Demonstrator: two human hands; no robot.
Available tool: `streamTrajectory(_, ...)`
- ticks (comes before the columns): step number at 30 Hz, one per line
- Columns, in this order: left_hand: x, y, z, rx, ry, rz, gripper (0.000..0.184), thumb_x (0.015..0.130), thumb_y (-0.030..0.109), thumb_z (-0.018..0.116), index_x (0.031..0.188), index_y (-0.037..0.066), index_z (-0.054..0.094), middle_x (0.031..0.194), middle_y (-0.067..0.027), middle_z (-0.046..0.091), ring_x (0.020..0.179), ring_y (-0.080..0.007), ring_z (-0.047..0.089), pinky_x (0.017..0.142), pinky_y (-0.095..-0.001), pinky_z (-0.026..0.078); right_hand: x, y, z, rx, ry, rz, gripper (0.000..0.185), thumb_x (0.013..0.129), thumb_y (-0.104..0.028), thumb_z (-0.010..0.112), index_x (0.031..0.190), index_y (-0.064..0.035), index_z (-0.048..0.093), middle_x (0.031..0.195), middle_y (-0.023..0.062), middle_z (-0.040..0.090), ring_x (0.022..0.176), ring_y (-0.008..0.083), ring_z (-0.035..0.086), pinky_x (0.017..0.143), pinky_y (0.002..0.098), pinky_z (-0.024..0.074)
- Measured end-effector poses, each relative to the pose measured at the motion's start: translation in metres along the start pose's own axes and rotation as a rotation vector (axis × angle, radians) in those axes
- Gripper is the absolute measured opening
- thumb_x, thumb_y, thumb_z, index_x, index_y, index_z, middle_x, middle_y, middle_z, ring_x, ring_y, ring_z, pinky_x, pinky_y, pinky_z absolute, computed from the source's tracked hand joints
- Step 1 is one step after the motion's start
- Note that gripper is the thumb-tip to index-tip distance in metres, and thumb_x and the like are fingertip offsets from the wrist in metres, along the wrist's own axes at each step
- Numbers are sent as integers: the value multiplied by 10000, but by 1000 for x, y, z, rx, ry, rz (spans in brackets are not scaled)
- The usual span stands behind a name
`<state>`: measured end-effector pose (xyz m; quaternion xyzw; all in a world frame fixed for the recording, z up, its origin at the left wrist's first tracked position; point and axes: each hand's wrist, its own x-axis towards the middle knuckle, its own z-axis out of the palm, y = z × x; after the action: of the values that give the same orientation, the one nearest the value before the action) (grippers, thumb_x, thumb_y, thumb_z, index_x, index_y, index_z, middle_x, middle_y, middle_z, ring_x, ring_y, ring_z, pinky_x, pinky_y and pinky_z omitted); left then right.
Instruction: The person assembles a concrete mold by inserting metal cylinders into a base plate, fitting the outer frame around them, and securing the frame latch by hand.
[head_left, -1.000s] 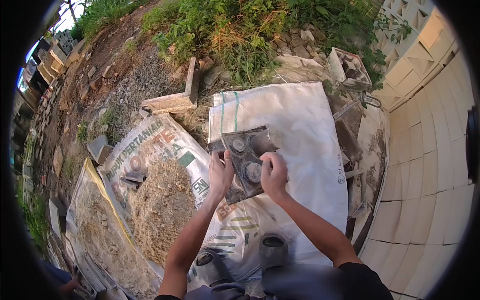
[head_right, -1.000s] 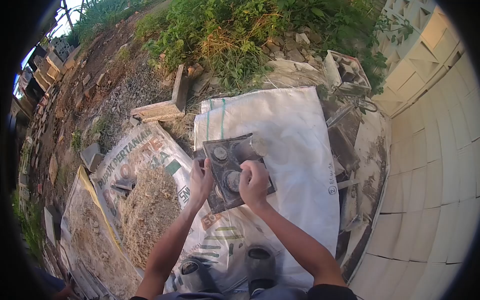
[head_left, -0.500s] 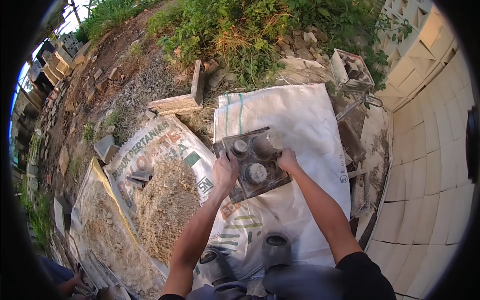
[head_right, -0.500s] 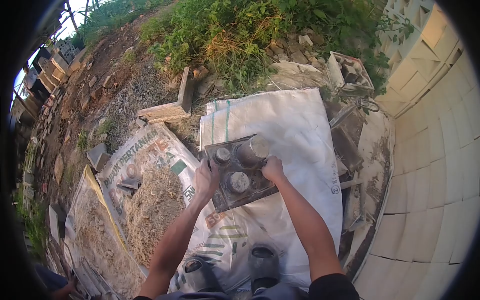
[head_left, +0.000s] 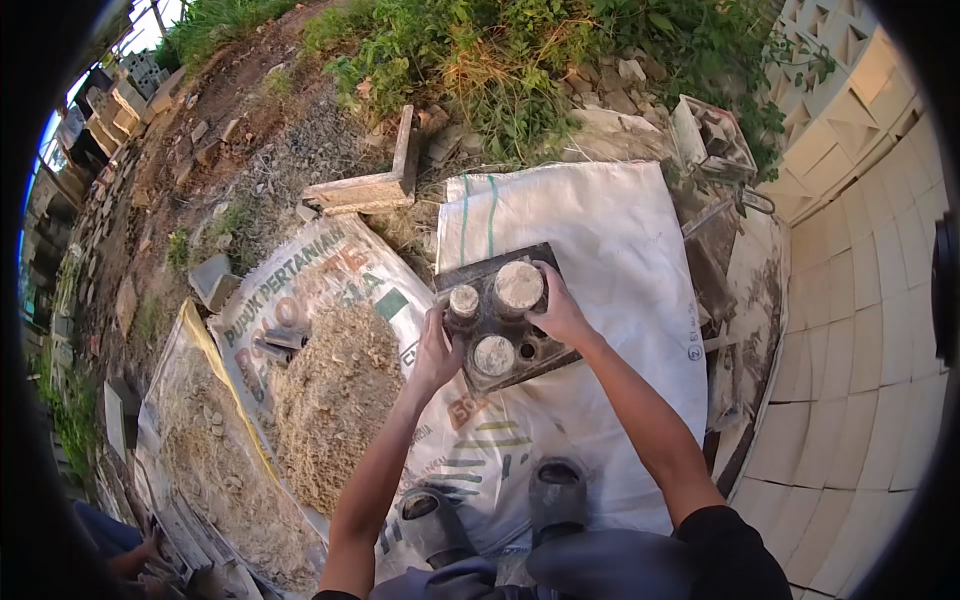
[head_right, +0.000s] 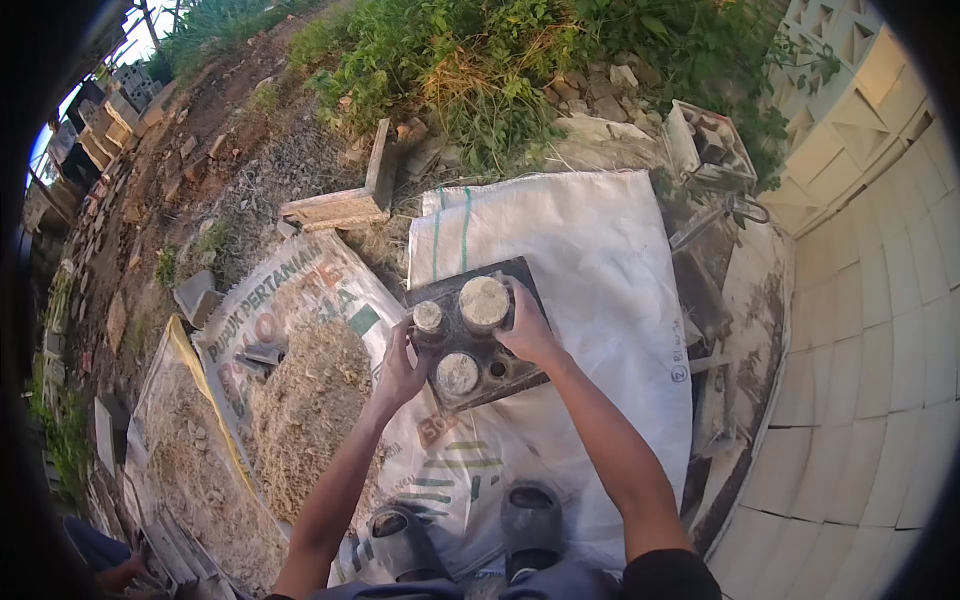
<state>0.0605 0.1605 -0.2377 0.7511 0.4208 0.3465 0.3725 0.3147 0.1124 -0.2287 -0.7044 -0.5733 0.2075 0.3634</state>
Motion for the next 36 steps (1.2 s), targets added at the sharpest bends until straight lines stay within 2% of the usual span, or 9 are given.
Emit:
streamTrajectory(3, 16, 0, 14, 108, 11, 134, 527, 781, 121, 710, 1233, -14, 476, 1178, -228, 552, 1090, -403, 539, 944, -459, 433, 3, -22, 11, 190, 6, -71, 1049, 597, -282, 911, 1400, -39, 282, 1354, 221, 461, 1290, 336, 446, 1077, 397, 368)
streamTrajectory(8, 34, 6, 20, 220, -1, -27, 523, 767, 205, 756, 1181, 3, 508, 1087, -221, 609, 1055, -412, 564, 874, -468, 463, -1, -27, 10, 118, 96, 15, 969, 632, -261, 891, 1345, 17, 296, 1232, 245, 539, 1151, 392, 543, 974, 424, 444)
streamTrajectory(11, 42, 14, 22, 156, -44, -129, 512, 788, 200, 741, 1189, 14, 482, 1041, -236, 625, 977, -440, 594, 800, -489, 486, 3, -17, 10, 58, 235, -84, 885, 646, -299, 888, 1283, 9, 357, 1125, 219, 610, 1049, 355, 620, 885, 424, 495)
streamTrajectory(13, 58, 10, 27, 123, -64, -214, 514, 800, 193, 732, 1201, 19, 461, 1013, -243, 633, 940, -454, 604, 765, -501, 494, 11, -15, 8, 59, 235, -62, 891, 643, -294, 886, 1284, 15, 350, 1126, 223, 601, 1044, 370, 611, 885, 431, 489)
streamTrajectory(15, 73, 5, 35, 113, -50, 30, 536, 821, 196, 716, 1229, 21, 417, 974, -256, 640, 902, -471, 609, 724, -516, 494, 15, -11, 1, 56, 248, -7, 902, 639, -286, 881, 1285, 28, 337, 1126, 233, 583, 1036, 401, 593, 884, 445, 478)
streamTrajectory(23, 69, -5, 33, 155, -86, -27, 600, 848, 284, 707, 1259, 17, 362, 913, -241, 651, 785, -446, 641, 635, -502, 504, 18, -4, -5, -38, 87, -28, 959, 649, -309, 872, 1343, 43, 312, 1224, 271, 547, 1155, 405, 549, 978, 434, 454)
streamTrajectory(29, 47, 3, 25, 217, -58, -69, 579, 829, 309, 729, 1220, 33, 404, 897, -228, 661, 789, -429, 653, 640, -504, 510, 18, -11, -14, 31, -39, -30, 1002, 639, -298, 878, 1377, 29, 284, 1283, 276, 518, 1203, 404, 518, 1002, 430, 440)
streamTrajectory(32, 50, 4, 24, 163, -111, -112, 568, 807, 301, 747, 1213, 48, 439, 999, -237, 648, 864, -421, 646, 721, -487, 516, 13, -11, -13, 23, -18, -47, 997, 674, -288, 864, 1397, 4, 243, 1258, 263, 526, 1181, 416, 515, 1001, 434, 420)
streamTrajectory(36, 46, -4, -14, 161, -132, 96, 490, 821, 169, 706, 1239, 67, 472, 1099, -203, 614, 1070, -380, 581, 880, -439, 484, 10, -25, -26, -179, 63, -178, 741, 729, 82, 622, 1396, -32, 321, 1318, 209, 454, 1244, 397, 431, 1046, 431, 373)
